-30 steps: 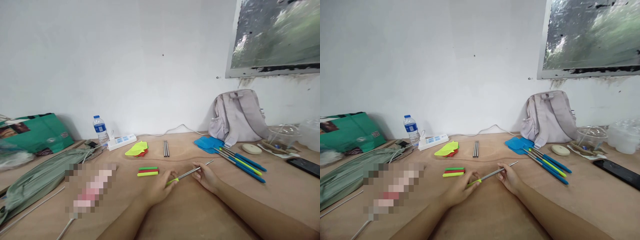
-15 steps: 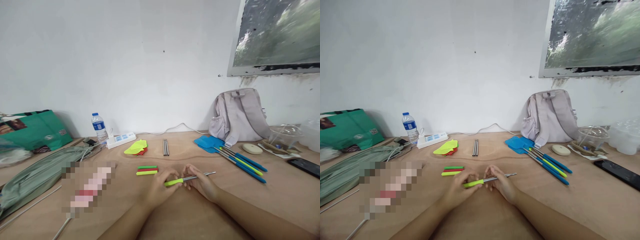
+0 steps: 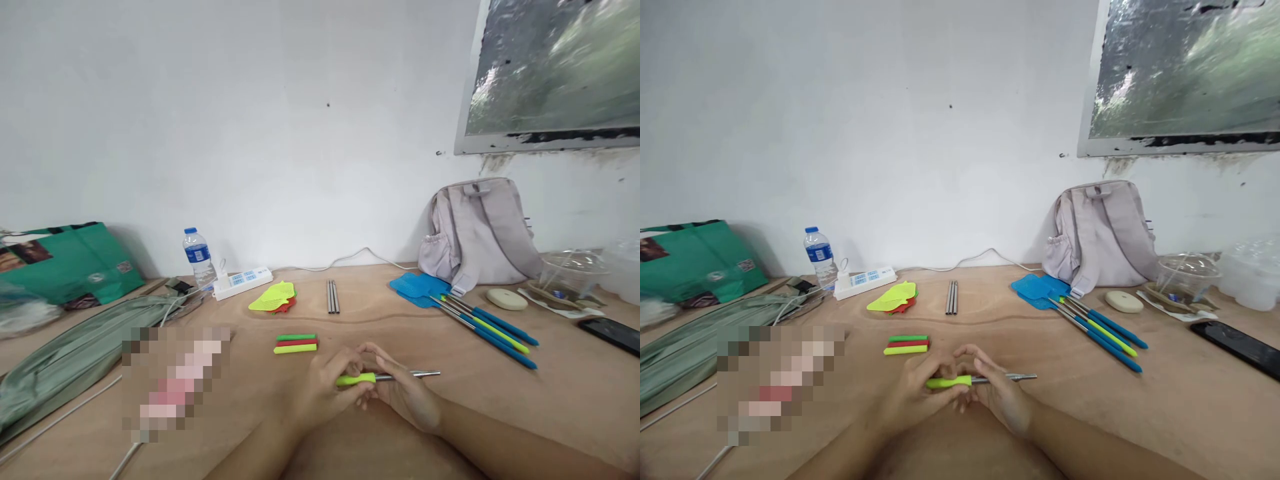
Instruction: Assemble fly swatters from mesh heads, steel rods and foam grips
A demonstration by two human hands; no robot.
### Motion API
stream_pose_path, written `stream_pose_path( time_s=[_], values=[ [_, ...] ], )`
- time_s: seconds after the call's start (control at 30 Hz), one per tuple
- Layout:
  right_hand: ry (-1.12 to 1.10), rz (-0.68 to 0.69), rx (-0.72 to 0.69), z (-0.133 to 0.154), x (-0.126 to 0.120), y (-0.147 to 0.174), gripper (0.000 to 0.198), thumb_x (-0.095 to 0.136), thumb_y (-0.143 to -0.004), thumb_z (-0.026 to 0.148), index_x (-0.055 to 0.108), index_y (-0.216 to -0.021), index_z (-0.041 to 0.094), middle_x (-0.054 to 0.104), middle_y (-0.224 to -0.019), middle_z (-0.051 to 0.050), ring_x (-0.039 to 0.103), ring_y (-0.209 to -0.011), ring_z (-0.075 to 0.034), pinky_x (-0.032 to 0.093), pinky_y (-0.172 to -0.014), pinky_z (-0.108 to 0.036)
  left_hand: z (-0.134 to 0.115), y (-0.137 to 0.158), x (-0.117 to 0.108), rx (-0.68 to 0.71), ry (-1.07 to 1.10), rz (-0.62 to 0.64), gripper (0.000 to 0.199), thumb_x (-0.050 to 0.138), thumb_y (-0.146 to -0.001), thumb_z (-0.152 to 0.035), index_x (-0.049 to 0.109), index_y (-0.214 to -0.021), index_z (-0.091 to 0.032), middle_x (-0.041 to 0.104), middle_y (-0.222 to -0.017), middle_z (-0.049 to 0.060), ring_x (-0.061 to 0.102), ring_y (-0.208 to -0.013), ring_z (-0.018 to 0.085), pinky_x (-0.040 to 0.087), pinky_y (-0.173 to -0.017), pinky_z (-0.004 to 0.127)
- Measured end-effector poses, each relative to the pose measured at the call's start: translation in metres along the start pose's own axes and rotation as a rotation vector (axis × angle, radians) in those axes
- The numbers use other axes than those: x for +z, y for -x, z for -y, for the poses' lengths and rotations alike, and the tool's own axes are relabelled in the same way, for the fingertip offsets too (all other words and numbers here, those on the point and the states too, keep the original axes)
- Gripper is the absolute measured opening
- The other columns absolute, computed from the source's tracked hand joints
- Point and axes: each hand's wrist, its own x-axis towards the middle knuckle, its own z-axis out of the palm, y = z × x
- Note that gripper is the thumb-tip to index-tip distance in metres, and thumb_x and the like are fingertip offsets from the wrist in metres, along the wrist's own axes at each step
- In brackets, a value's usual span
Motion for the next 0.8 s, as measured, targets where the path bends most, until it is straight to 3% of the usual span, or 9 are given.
stream_pose_path(
  time_s=[0.2,0.4,0.6,0.7,0.8],
  values=[
    [0.029,0.016,-0.021,0.000,0.004,0.004,0.024,0.051,-0.078,0.042,0.053,-0.091,0.022,0.053,-0.074,0.001,0.048,-0.053,-0.009,0.034,-0.050,-0.023,-0.005,0.003,0.002,0.060,0.016,0.010,0.010,0.059,-0.073,-0.021,0.050,-0.073,-0.019,0.056,-0.062,-0.003,0.049,-0.052,0.007,0.037,-0.050,0.017],
    [0.067,-0.030,-0.028,-0.001,0.000,-0.002,0.026,0.051,-0.076,0.044,0.053,-0.088,0.021,0.052,-0.069,0.001,0.045,-0.053,-0.009,0.035,-0.047,-0.021,-0.005,-0.002,0.005,0.031,0.058,0.002,0.014,0.060,-0.072,-0.018,0.048,-0.066,-0.018,0.054,-0.060,-0.004,0.047,-0.051,0.007,0.035,-0.049,0.017],
    [0.038,-0.082,0.098,0.001,-0.011,-0.015,0.024,0.052,-0.074,0.042,0.050,-0.079,0.019,0.055,-0.061,0.000,0.048,-0.048,-0.010,0.032,-0.042,-0.020,0.003,-0.006,0.002,-0.034,0.036,-0.040,0.015,0.061,-0.070,-0.021,0.048,-0.065,-0.018,0.055,-0.062,-0.002,0.051,-0.059,0.011,0.038,-0.055,0.021],
    [-0.034,-0.158,0.150,0.007,-0.017,-0.015,0.023,0.055,-0.072,0.040,0.052,-0.073,0.017,0.055,-0.058,0.000,0.046,-0.047,-0.008,0.029,-0.043,-0.020,0.025,-0.002,-0.010,-0.025,-0.035,-0.087,0.006,0.052,-0.076,-0.024,0.051,-0.076,-0.018,0.058,-0.072,0.003,0.054,-0.070,0.015,0.041,-0.065,0.026],
    [-0.105,-0.212,0.205,0.014,-0.024,-0.014,0.025,0.057,-0.068,0.041,0.053,-0.071,0.017,0.054,-0.052,0.001,0.044,-0.044,-0.008,0.027,-0.045,-0.021,0.069,0.008,-0.029,-0.160,-0.193,-0.285,0.015,0.035,-0.081,-0.020,0.049,-0.084,-0.018,0.056,-0.079,0.005,0.054,-0.078,0.017,0.043,-0.072,0.030]
  ],
)
